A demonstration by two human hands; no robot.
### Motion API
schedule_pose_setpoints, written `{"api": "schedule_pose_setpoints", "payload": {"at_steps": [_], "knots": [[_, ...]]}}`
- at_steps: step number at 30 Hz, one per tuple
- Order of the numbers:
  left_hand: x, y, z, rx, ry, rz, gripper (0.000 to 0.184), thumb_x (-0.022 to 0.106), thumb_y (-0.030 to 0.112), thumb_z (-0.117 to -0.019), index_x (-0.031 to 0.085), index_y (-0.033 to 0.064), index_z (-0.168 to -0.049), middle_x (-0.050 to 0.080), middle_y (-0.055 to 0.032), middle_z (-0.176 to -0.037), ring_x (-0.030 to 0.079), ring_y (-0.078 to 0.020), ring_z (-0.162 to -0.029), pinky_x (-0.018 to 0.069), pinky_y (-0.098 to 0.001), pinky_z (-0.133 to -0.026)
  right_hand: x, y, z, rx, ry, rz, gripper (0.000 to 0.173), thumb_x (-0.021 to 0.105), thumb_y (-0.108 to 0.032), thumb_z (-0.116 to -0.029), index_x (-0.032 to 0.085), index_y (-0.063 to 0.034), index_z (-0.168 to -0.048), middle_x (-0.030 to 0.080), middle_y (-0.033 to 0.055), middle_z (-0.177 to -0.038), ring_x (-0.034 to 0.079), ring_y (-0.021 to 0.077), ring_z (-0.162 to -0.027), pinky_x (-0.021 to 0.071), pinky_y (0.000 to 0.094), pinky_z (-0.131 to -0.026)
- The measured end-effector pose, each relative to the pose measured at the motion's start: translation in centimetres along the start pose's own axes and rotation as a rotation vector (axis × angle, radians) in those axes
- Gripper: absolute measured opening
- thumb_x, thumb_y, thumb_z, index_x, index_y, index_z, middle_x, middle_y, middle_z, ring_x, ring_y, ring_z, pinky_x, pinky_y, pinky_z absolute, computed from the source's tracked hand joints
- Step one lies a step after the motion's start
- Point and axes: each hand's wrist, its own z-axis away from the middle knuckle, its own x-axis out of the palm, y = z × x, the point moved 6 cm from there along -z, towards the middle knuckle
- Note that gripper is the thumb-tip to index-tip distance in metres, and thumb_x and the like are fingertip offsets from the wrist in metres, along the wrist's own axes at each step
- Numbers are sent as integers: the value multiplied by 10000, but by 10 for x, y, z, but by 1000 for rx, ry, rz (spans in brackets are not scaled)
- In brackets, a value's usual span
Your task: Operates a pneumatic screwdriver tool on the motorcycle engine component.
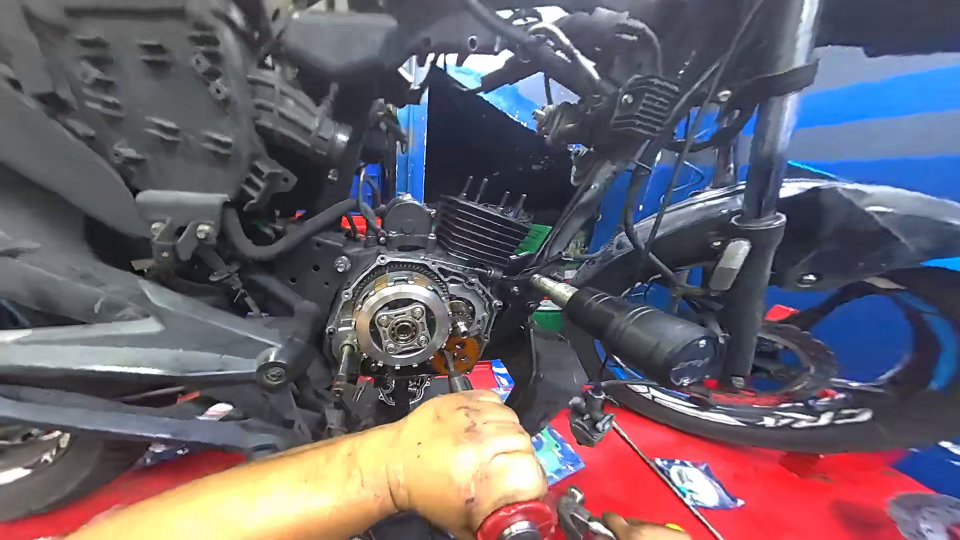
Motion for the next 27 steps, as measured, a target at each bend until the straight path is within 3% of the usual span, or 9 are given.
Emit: {"api": "schedule_pose_setpoints", "payload": {"at_steps": [4, 8, 11, 14, 17, 19, 21, 24, 27], "knots": [[5, 0, -3, -48, -134, 11, 254, 647, 340, -1003, 629, 96, -934, 657, -88, -827, 662, -256, -845, 546, -415, -824, 33, 8, -41, -134, -53, -77, 458, 588, -546, -972, 731, -156, -1165, 742, 198, -1015, 717, 447, -933, 546, 692, -772], [7, -1, -3, -127, -235, 68, 282, 694, 343, -976, 644, 70, -921, 682, -113, -845, 678, -274, -883, 537, -431, -885, 6, -11, -64, -206, -80, -265, 396, 644, -473, -963, 737, -129, -1134, 745, 182, -1053, 717, 430, -968, 544, 697, -793], [4, 0, -4, -181, -331, 87, 273, 708, 342, -967, 652, 76, -937, 691, -111, -887, 680, -291, -988, 512, -461, -1002, -83, -76, -29, -550, 104, -934, 298, 681, -338, -995, 743, -78, -1126, 768, 76, -947, 747, 212, -835, 625, 471, -778], [3, 6, -4, -264, -395, -26, 238, 714, 378, -956, 690, 142, -950, 709, -65, -1067, 617, -268, -1202, 398, -502, -1150, -158, -147, 3, -827, -48, -1616, 372, 559, -321, -1066, 650, -18, -1262, 734, 98, -1018, 726, 192, -844, 637, 412, -727], [-3, 16, -5, -425, -399, -243, 175, 700, 426, -958, 699, 263, -1023, 644, -23, -1296, 494, -249, -1380, 318, -540, -1206, -187, -190, -10, -777, -353, -1955, 461, 485, -445, -1069, 579, -97, -1356, 728, 80, -1070, 715, 181, -835, 613, 373, -678], [-13, 21, -2, -526, -376, -336, 201, 696, 499, -935, 686, 339, -1057, 608, 0, -1352, 446, -248, -1412, 312, -540, -1192, -192, -205, -22, -708, -551, -2044, 473, 392, -496, -1076, 572, -115, -1292, 720, 85, -1067, 692, 154, -761, 579, 316, -617], [-19, 26, 5, -587, -376, -410, 252, 669, 579, -907, 655, 372, -1051, 587, -8, -1366, 424, -277, -1421, 315, -570, -1169, -189, -216, -31, -585, -697, -2070, 440, 378, -484, -1090, 587, -141, -1271, 686, 68, -1062, 592, 109, -629, 481, 251, -509], [-13, 32, 18, -667, -359, -481, 344, 637, 687, -871, 666, 402, -1062, 608, -25, -1356, 447, -312, -1409, 339, -604, -1140, -186, -235, -37, -541, -745, -2125, 240, 517, -305, -1058, 579, -164, -1242, 638, 38, -844, 509, 77, -533, 407, 220, -444], [-11, 39, 25, -819, -359, -530, 448, 731, 656, -773, 678, 414, -1147, 601, -43, -1384, 449, -341, -1410, 372, -635, -1108, -184, -243, -38, -606, -776, -2212, 175, 539, -242, -1053, 596, -147, -1189, 528, -15, -679, 409, 24, -435, 339, 162, -378]]}}
